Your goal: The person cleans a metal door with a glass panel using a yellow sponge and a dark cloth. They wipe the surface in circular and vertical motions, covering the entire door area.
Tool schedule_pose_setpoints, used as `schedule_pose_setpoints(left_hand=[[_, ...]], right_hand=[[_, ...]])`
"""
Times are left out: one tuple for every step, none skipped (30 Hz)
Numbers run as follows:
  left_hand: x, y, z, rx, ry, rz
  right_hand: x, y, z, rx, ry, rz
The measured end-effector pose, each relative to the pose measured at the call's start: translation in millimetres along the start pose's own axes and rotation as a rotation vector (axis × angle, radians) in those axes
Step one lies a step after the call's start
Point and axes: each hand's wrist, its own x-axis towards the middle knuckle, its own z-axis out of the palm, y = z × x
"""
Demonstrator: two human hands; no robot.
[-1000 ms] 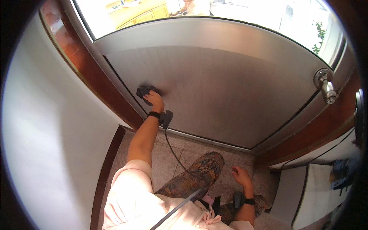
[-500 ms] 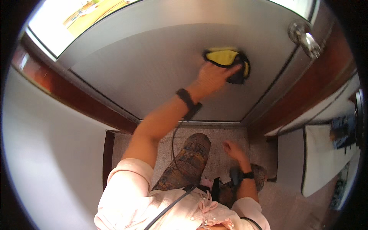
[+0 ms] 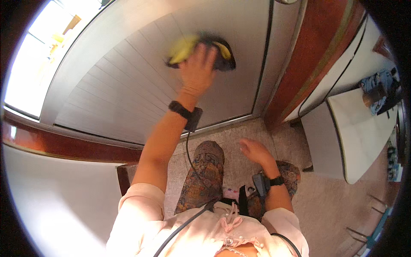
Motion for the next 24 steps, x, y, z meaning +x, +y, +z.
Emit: schedule_pose_setpoints(left_hand=[[-6,14,16,-0.032,-0.139,0.102],[-19,19,31,-0.045,-0.28,0.199],[-40,19,51,0.001,-0.37,0.317],[-61,20,69,0.05,-0.456,0.438],[-78,20,77,0.022,-0.638,0.45],[-87,18,80,-0.007,-0.821,0.462],[-89,11,81,0.009,-0.746,0.507],[-90,5,80,0.024,-0.672,0.551],[-91,2,79,0.04,-0.598,0.591],[-63,19,50,0.058,-0.545,0.526],[-41,24,35,0.056,-0.391,0.464],[-17,25,24,0.052,-0.238,0.4],[10,29,13,0.028,-0.106,0.337],[32,30,0,0.017,0.018,0.264],[50,36,-7,0.007,0.086,0.206],[59,38,-11,0.011,0.151,0.146],[60,40,-4,0.042,0.166,0.157],[59,46,7,0.071,0.181,0.169],[57,55,19,0.091,0.199,0.184],[47,66,26,0.121,0.033,0.246],[32,75,46,0.094,-0.081,0.354],[12,79,67,0.07,-0.194,0.459],[-8,80,82,0.056,-0.372,0.495],[-26,80,96,0.039,-0.548,0.534]], right_hand=[[-1,-2,-3,0.014,0.002,0.009],[0,-6,-6,0.029,0.001,0.001],[-1,-8,-8,0.043,0.007,-0.005],[-1,-5,-5,0.059,0.047,-0.051],[-2,3,-2,0.072,0.094,-0.083],[-6,10,-1,0.082,0.14,-0.111],[-9,4,-3,0.054,0.109,-0.085],[-11,-8,-10,0.027,0.076,-0.059],[-12,-15,-14,0.0,0.042,-0.037],[-15,-10,-15,0.018,0.065,-0.026],[-16,-7,-15,0.036,0.08,-0.031],[-16,-6,-14,0.053,0.095,-0.036],[-17,-3,-15,0.043,0.091,-0.022],[-17,-4,-16,0.035,0.077,-0.021],[-18,-2,-17,0.022,0.069,-0.008],[-18,-5,-17,0.024,0.067,-0.006],[-18,-7,-17,0.026,0.066,-0.001],[-17,-7,-16,0.028,0.066,0.006],[-17,-3,-14,0.019,0.109,-0.029],[-16,1,-11,0.008,0.153,-0.062],[-16,4,-9,-0.003,0.196,-0.094],[-17,6,-10,0.029,0.196,-0.091],[-16,6,-9,0.064,0.201,-0.089],[-15,6,-9,0.099,0.208,-0.081]])
